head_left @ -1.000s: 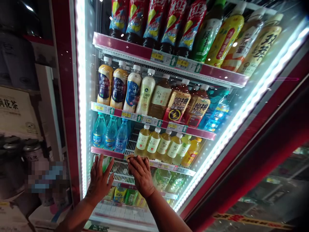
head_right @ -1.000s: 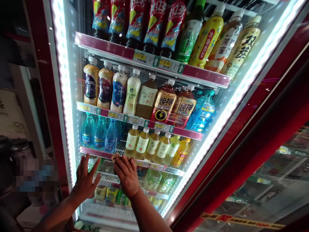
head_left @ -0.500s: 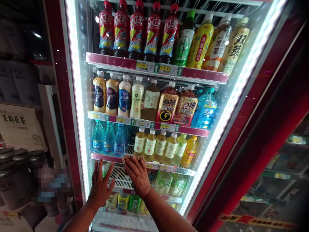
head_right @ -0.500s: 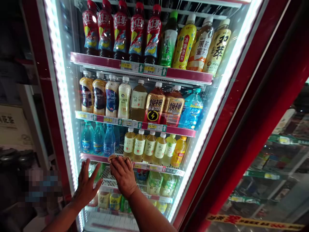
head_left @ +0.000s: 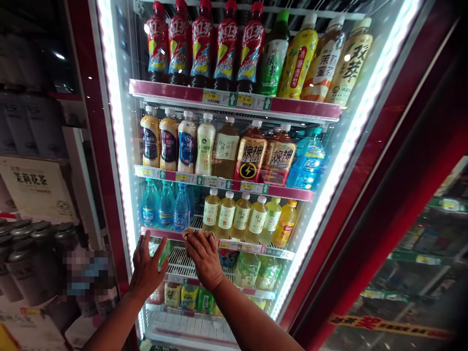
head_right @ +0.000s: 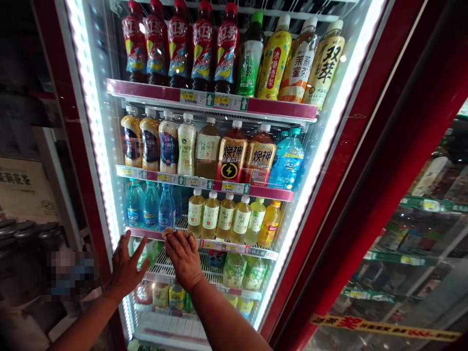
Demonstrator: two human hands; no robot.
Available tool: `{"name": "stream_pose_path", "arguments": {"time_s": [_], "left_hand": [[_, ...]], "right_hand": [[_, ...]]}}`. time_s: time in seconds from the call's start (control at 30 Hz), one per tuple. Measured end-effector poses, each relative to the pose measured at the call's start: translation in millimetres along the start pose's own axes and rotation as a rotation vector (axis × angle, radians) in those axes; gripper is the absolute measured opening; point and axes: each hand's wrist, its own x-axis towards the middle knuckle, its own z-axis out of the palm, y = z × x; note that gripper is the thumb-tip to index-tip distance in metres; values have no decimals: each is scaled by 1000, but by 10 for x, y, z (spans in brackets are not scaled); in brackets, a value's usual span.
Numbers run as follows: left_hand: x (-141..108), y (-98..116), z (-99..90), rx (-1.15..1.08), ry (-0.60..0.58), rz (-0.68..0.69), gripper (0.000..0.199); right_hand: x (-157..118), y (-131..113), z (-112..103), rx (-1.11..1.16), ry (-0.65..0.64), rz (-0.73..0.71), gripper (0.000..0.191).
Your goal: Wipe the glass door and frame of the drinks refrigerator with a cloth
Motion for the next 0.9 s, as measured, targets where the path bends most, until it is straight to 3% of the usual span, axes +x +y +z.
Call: {"name": "stream_pose_path", "arguments": {"time_s": [0.2,0.37,0.63,0.9], "left_hand": [[-20,-90,13,4,-43,32,94],[-23,-327,-62,-13,-43,-8,91],[-71,-605,-54,-10,-61,63,94],[14,-866,-132,3,-14,24,99]], "right_hand": [[-66,-95,106,8,-31,-45,42],[137,-155,202,39,-13,27,46],[56,-318,325,14,-38,-34,45],[183,-343,357,11,17,68,44]]}}
